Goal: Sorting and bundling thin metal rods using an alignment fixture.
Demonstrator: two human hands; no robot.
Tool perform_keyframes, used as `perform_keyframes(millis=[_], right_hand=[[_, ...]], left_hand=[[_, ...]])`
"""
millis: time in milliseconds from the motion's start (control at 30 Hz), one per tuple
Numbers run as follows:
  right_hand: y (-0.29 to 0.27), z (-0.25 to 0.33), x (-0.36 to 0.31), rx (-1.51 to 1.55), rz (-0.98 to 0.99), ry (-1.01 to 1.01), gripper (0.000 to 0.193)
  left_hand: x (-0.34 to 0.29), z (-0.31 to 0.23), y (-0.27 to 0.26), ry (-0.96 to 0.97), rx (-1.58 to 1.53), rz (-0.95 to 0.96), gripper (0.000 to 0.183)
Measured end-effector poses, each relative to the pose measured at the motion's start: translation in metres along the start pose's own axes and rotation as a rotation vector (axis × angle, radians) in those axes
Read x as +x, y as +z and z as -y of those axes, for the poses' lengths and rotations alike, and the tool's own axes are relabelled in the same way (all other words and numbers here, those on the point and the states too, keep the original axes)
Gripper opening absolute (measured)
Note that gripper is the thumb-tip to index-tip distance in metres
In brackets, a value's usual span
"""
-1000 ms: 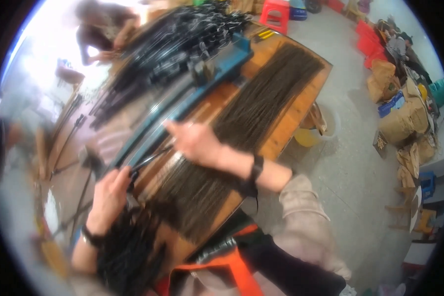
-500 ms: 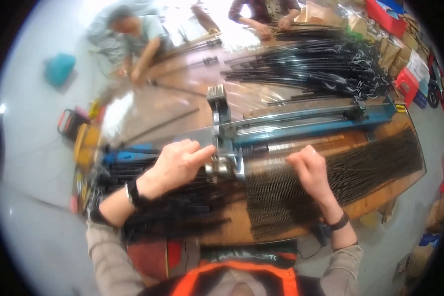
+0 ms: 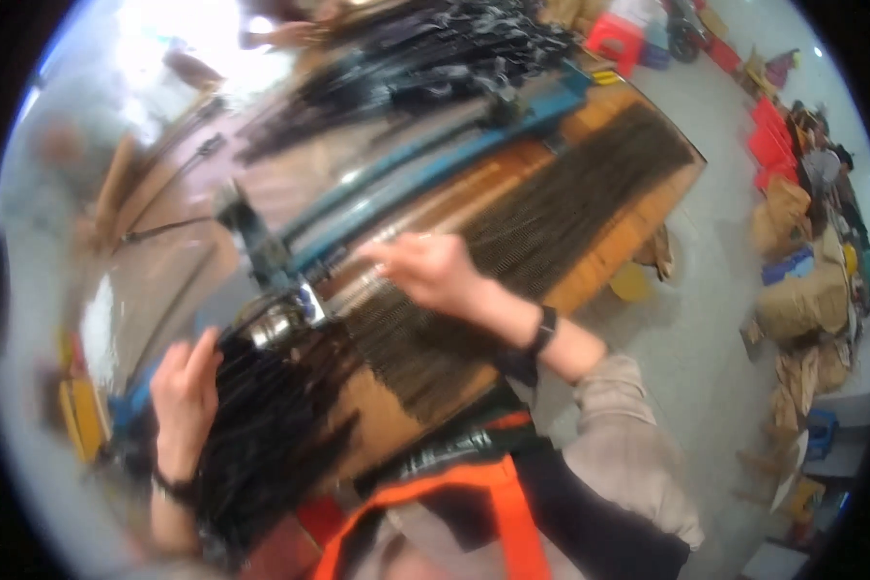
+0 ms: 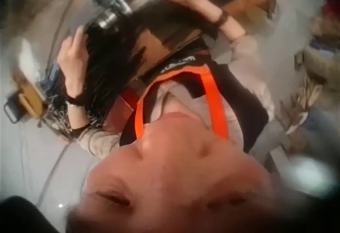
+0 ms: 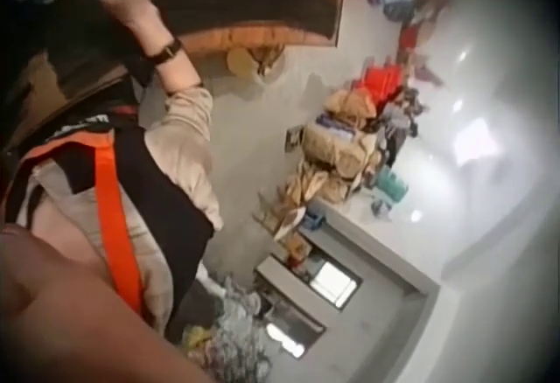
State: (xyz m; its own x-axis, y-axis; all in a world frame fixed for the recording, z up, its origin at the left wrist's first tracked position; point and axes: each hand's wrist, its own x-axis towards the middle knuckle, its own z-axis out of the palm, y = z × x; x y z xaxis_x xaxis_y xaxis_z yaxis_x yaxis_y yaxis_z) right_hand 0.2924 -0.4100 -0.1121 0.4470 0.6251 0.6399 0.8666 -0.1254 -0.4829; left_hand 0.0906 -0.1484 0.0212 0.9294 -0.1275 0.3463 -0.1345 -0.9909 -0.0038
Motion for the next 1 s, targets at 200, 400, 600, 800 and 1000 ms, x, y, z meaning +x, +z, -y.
perform_keyframes(millis=[200,400,600,800,1000], right_hand=[[0.002,-0.017,0.026,-0.044,-0.299,-0.278,0.033],[0.018,-0.003,0.018,-0.004,-0.34,-0.204,0.044],[0.002,-0.052,0.017,-0.164,-0.043,-0.106,0.021],[0.048,-0.025,0.08,-0.02,0.183,0.148,0.014],[0.101,0.034,0.163,0.52,0.226,0.065,0.018]], left_hand=[[0.006,-0.004,0.006,-0.014,-0.037,-0.056,0.029],[-0.003,0.001,0.003,-0.09,-0.198,-0.162,0.022],[-0.044,0.063,-0.05,-0.211,0.115,-0.298,0.019],[-0.063,0.077,-0.086,-0.498,0.008,-0.397,0.018],[-0.083,0.08,-0.073,-0.601,-0.05,-0.346,0.021]])
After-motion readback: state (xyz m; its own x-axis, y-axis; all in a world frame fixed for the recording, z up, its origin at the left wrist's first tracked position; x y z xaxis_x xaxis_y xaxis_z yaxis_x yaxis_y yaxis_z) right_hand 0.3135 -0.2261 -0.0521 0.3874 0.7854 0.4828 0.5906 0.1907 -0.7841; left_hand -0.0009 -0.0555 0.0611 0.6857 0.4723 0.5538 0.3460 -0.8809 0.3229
